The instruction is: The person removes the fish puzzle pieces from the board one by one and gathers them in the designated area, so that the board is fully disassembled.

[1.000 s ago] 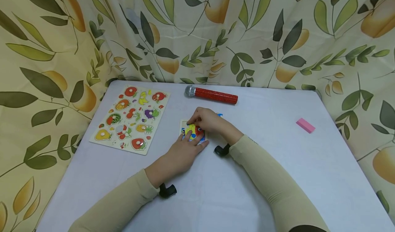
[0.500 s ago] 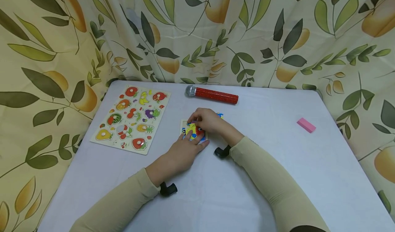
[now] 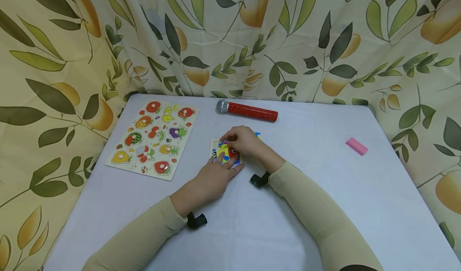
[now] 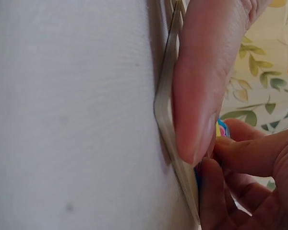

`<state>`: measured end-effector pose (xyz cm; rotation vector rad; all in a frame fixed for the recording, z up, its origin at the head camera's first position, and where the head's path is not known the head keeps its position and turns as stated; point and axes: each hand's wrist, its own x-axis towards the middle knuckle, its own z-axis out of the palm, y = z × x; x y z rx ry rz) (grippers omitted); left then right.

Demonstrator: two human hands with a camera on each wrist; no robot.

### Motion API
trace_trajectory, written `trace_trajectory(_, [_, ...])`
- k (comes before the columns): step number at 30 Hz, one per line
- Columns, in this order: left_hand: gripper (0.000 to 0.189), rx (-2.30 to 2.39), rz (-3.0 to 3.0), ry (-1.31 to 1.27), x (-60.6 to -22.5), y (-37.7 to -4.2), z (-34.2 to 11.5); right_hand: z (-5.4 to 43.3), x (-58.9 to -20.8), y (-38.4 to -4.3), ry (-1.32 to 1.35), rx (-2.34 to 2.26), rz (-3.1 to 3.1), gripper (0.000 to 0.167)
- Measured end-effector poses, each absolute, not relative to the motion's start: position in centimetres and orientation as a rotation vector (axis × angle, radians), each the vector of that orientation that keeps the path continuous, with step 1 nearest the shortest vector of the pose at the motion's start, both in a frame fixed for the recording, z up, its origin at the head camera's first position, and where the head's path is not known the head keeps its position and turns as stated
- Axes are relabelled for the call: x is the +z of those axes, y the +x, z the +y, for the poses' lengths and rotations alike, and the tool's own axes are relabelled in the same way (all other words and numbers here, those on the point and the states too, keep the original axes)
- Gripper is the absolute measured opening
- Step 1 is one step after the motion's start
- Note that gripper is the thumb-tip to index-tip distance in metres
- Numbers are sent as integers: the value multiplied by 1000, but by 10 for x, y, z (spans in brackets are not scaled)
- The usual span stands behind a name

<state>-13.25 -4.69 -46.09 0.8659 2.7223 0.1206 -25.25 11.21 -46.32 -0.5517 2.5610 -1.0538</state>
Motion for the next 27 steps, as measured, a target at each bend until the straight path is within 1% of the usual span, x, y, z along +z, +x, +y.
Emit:
trace_trajectory(4, [60,113,2723,866,-462,-133,-47,111,-461,-252,-525,-1058,2576,23])
trace_trajectory(9, [60,111,2720,872,-463,-133,-48,111,-458,-252,-407,-1154,2541,18])
trace_trajectory(13, [60,114,2719,867,-461,-133,-48,113,-456,-253,-355,-1240,2462,17])
trace_trajectory(20, [60,117,2722,841,-460,-132,-46,127,-452,-258,-349,-1294,2408,18])
trace_trajectory(27, [63,108,2712,813,-458,-132,-45,154,-440,-260,-378,-1255,2511,16])
